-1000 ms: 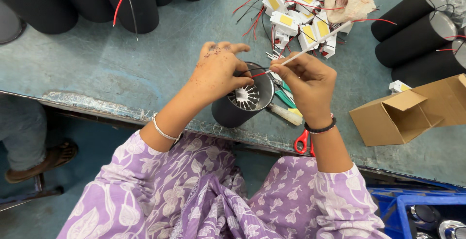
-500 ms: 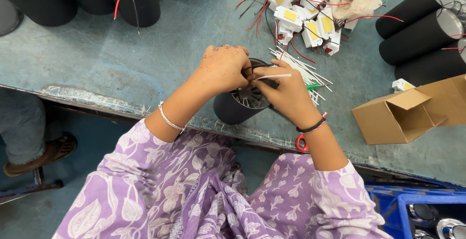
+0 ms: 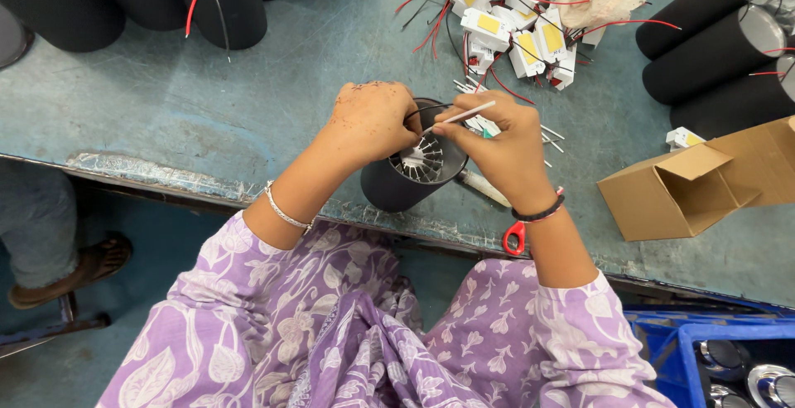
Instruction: The person assembles cylindrical light fixtures by inserting LED modules and power drivers into black cylinders, connecting wires with a screwdriver, and securing components with zip ties. The person places finished units on the table and repeats the process with additional parts.
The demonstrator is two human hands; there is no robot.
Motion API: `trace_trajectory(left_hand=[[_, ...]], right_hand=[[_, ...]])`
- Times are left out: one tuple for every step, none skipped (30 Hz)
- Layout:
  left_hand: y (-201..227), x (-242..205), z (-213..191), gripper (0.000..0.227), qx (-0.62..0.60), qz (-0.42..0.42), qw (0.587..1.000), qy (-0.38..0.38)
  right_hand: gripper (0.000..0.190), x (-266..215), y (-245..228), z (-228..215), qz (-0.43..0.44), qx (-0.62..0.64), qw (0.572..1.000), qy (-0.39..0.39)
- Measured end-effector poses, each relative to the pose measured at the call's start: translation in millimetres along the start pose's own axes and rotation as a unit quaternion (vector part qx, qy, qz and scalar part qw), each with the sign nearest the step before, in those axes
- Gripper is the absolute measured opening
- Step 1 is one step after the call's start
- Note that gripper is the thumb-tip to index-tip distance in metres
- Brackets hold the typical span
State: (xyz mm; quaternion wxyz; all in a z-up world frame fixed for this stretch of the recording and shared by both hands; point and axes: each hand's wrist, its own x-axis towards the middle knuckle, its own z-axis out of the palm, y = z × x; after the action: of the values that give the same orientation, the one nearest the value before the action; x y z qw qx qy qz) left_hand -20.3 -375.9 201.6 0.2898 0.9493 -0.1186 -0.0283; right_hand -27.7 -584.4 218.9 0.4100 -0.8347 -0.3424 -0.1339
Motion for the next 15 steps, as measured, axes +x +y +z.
trace_trajectory(left_hand=[[0,0,0,0.01,0.002,0.002,1.0,0.001],[0,1,0,0.009,0.006,-0.001,1.0,-0.001],[0,1,1,0.009,0.01,-0.003,1.0,-0.003],[0,2,1,0.009,0.015,-0.006,1.0,-0.005],[0,2,2,0.009,0.015,-0.008,1.0,-0.008],[-1,3,2,0.01,0.015,-0.011,1.0,-0.012],[-2,3,3,0.01,0.014,-0.013,1.0,-0.015],[-3,4,5,0.01,0.012,-0.012,1.0,-0.009],[-4,3,6,0.01,0.011,-0.012,1.0,-0.004],[-6,2,8,0.011,0.01,-0.013,1.0,0.002],[-9,0,11,0.011,-0.011,0.02,0.998,0.053],[-10,-4,13,0.012,-0.032,0.053,0.993,0.103],[-13,-8,16,0.014,-0.052,0.086,0.983,0.152],[-15,-13,17,0.014,-0.066,0.107,0.973,0.195],[-17,-18,18,0.015,-0.08,0.129,0.96,0.237]], right_hand=[[0.019,0,1,-1,-0.034,-0.031,0.999,0.0],[0.022,0,2,-1,-0.045,-0.043,0.998,-0.017],[0.025,1,3,0,-0.055,-0.055,0.996,-0.033],[0.028,1,4,0,-0.065,-0.067,0.994,-0.049],[0.029,1,4,0,-0.068,-0.076,0.993,-0.055],[0.031,2,4,1,-0.07,-0.085,0.992,-0.061],[0.032,3,3,2,-0.073,-0.096,0.99,-0.068],[0.032,4,3,4,-0.07,-0.117,0.989,-0.066],[0.031,4,1,6,-0.067,-0.138,0.986,-0.063],[0.031,5,1,9,-0.064,-0.158,0.983,-0.061],[0.032,6,0,11,-0.054,-0.166,0.983,-0.057],[0.033,5,1,13,-0.044,-0.174,0.982,-0.052],[0.034,5,3,13,-0.033,-0.182,0.982,-0.048],[0.042,4,8,12,-0.017,-0.127,0.991,-0.049],[0.05,3,15,8,-0.001,-0.073,0.996,-0.048]])
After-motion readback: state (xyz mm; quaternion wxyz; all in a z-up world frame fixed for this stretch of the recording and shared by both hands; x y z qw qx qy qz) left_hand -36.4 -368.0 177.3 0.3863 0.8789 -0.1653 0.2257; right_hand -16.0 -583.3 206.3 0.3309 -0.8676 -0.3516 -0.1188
